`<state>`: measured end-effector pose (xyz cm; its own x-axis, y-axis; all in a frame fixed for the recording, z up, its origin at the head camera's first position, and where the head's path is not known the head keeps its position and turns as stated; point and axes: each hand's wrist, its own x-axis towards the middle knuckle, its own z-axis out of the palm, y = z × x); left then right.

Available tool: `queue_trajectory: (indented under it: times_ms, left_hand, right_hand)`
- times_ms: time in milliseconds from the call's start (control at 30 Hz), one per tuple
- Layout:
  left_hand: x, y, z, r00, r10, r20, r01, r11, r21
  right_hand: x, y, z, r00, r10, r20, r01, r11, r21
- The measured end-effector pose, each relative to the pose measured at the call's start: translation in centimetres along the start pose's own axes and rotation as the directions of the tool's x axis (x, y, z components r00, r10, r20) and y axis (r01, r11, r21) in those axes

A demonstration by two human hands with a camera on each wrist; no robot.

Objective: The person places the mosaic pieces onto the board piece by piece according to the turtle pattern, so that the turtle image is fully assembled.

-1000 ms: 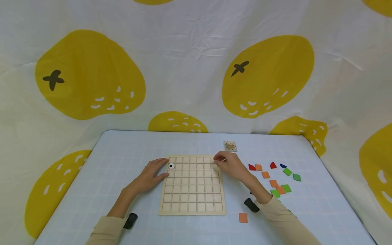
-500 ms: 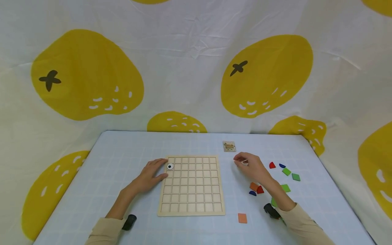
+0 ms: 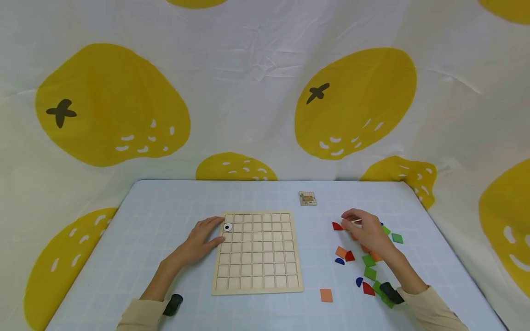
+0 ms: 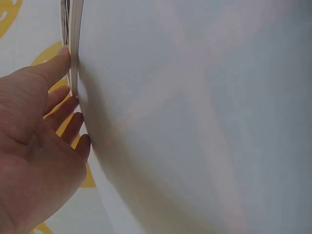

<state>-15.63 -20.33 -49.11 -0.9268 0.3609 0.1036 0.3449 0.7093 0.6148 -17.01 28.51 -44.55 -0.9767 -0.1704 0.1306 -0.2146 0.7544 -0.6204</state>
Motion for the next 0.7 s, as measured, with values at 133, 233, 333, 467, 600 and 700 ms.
queue_trajectory:
  times_ms: [133, 233, 333, 467, 600, 700]
  left_hand:
    - [0.0, -0.2, 0.1, 1.000, -0.008, 0.008, 0.008, 1.000, -0.001]
    - [0.0, -0.3, 0.1, 1.000, -0.015, 0.010, 0.015, 1.000, -0.006]
    - [-0.1, -0.3, 0.1, 1.000, -0.009, 0.004, 0.009, 1.000, -0.007]
    - [-0.1, -0.2, 0.1, 1.000, 0.003, -0.002, -0.003, 1.000, -0.005]
    - [-0.1, 0.0, 0.0, 1.000, 0.002, -0.002, -0.002, 1.000, -0.007]
    - [-0.1, 0.0, -0.1, 1.000, 0.003, 0.001, -0.003, 1.000, -0.007]
  right_hand:
    - [-0.7, 1.4, -0.9, 0.999, 0.027, -0.037, -0.028, 0.999, -0.038]
    - [-1.1, 2.2, -1.4, 0.997, 0.066, -0.049, -0.068, 0.996, -0.058]
    - [-1.4, 3.0, -1.7, 0.993, 0.104, -0.057, -0.108, 0.991, -0.072]
    - [-1.7, 4.2, -2.1, 0.988, 0.135, -0.073, -0.141, 0.986, -0.091]
    - [-2.0, 5.4, -2.4, 0.986, 0.145, -0.085, -0.153, 0.983, -0.098]
    - [-2.2, 6.2, -2.8, 0.983, 0.169, -0.070, -0.176, 0.979, -0.103]
